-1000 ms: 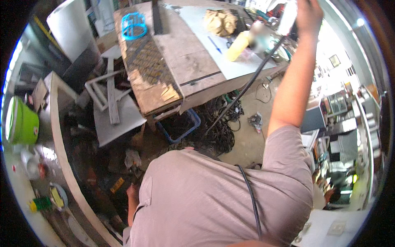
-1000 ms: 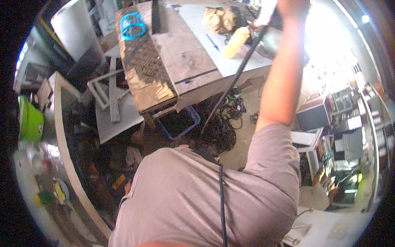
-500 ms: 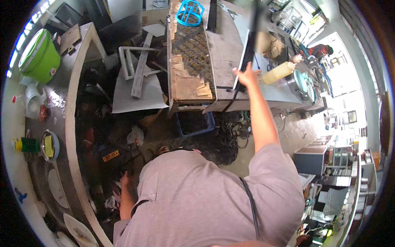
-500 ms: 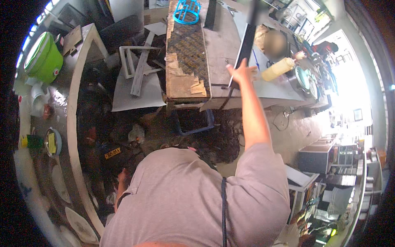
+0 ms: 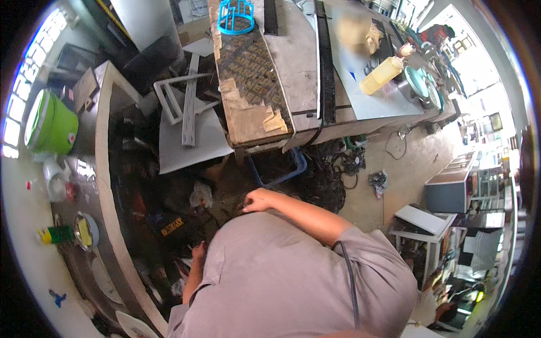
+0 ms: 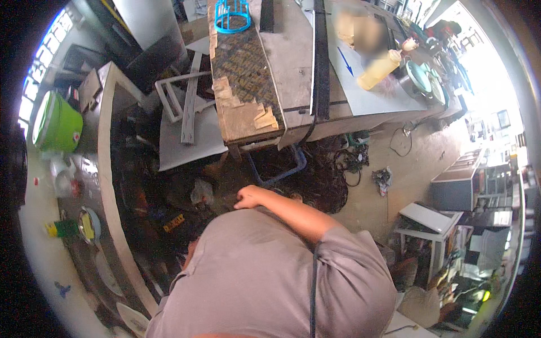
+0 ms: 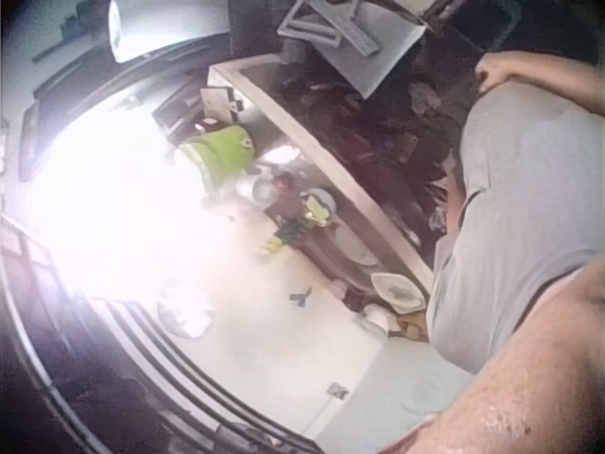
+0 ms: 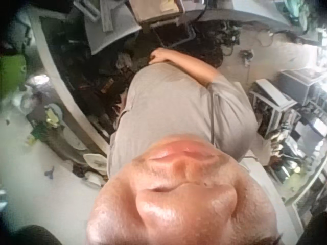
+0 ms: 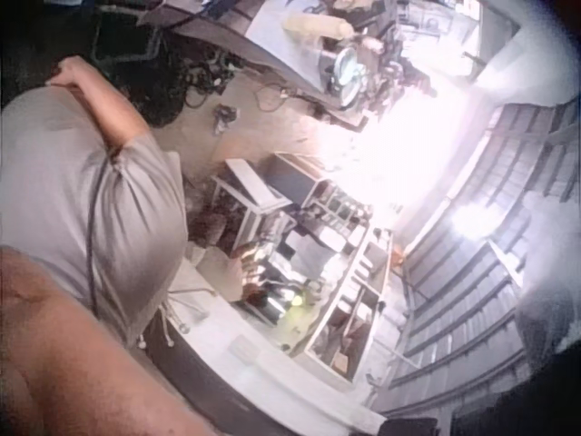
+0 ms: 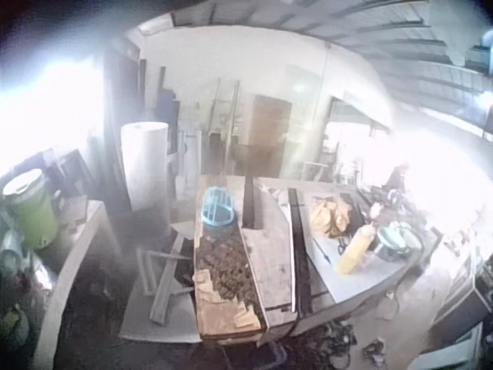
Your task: The person applies a liquid sealant from a bottle onto the end of a black trim piece, wipes the surface with a cloth, and then fits the trim into a metal frame.
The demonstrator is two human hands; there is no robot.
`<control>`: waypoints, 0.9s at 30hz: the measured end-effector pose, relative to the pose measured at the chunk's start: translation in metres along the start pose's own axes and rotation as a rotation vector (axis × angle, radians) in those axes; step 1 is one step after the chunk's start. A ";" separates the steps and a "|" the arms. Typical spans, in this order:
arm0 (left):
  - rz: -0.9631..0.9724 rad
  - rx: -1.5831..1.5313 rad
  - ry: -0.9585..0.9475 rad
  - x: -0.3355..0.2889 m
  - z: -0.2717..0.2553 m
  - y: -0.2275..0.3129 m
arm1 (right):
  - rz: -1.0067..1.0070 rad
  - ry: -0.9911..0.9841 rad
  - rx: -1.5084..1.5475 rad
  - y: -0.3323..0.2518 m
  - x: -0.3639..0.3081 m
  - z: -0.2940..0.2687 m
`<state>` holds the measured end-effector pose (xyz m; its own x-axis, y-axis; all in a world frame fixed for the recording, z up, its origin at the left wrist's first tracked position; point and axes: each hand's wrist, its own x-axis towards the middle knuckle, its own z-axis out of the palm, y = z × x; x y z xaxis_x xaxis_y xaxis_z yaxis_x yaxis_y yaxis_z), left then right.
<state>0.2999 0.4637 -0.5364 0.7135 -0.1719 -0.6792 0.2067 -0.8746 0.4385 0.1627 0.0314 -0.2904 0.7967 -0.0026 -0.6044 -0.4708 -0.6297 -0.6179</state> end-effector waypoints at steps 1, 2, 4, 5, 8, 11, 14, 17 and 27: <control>-0.013 -0.122 -0.114 0.007 -0.002 0.021 | 0.010 0.200 0.005 0.028 -0.012 0.008; -0.041 -0.249 -0.218 0.009 -0.008 0.042 | 0.040 0.321 0.008 0.039 -0.029 0.001; -0.168 -0.261 -0.083 -0.003 -0.005 0.101 | 0.234 0.446 0.249 0.075 -0.052 0.002; -0.085 -0.408 -0.223 -0.019 -0.014 0.140 | 0.333 0.452 0.359 0.095 -0.065 0.002; 0.077 -0.157 -0.166 -0.019 -0.027 0.219 | 0.412 0.603 0.498 0.118 -0.114 -0.026; 0.597 -0.216 0.347 -0.060 -0.009 0.343 | 0.372 0.807 0.541 0.132 -0.172 -0.080; 0.919 -0.039 0.483 -0.085 -0.003 0.466 | 0.183 1.224 0.476 0.156 -0.216 -0.152; 1.035 -0.040 0.649 -0.086 0.047 0.592 | 0.265 1.531 0.381 0.215 -0.230 -0.223; 0.787 0.518 0.721 -0.065 0.122 0.675 | 0.238 1.156 0.455 0.239 -0.179 -0.231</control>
<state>0.3118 -0.1709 -0.2682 0.7700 -0.5944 0.2320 -0.6348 -0.7504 0.1842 -0.0053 -0.2981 -0.2134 0.4317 -0.8989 -0.0752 -0.5523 -0.1975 -0.8099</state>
